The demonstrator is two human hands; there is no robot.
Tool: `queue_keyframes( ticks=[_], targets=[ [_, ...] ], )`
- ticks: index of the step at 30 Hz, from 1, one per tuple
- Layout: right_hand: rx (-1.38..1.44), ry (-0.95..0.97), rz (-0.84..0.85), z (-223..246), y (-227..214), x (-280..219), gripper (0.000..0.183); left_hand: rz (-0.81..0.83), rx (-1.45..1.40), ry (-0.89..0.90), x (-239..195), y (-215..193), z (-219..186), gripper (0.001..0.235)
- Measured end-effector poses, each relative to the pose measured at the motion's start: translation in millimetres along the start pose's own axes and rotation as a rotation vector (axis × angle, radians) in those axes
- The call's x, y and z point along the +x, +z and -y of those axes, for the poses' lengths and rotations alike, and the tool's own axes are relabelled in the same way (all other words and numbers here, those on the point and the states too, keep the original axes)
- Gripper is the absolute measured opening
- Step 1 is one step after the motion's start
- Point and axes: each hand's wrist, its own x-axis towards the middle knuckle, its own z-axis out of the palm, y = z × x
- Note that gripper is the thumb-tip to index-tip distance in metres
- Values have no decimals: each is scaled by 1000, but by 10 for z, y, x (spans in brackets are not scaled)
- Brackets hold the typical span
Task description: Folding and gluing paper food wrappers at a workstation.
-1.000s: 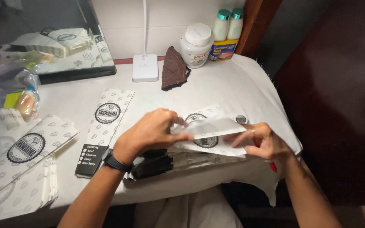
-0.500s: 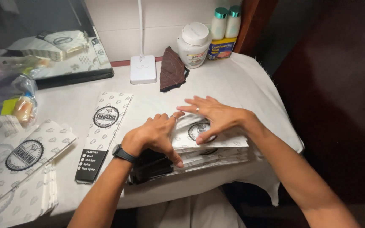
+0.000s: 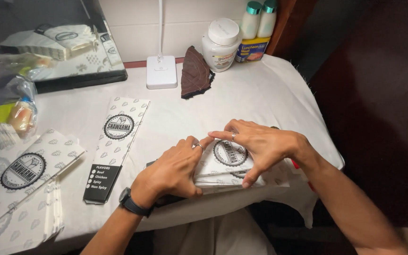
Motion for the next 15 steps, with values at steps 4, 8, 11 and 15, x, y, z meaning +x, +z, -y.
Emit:
queue_keyframes(
  ticks=[4,8,11,15],
  targets=[
    [-111,-130,-165,-44,120,-88,126,-32,-43,7,-46,98,43,118],
    [-254,-264,-620,752,424,-448,95,-295,120,205,69,602,394,108],
    [-144,-420,-822,1119,912,-452,35,-375,209,264,30,668,364,94],
    [-277,-250,-906,1080,1563,-338,34,-374,210,235,-23,812,354,93]
  ],
)
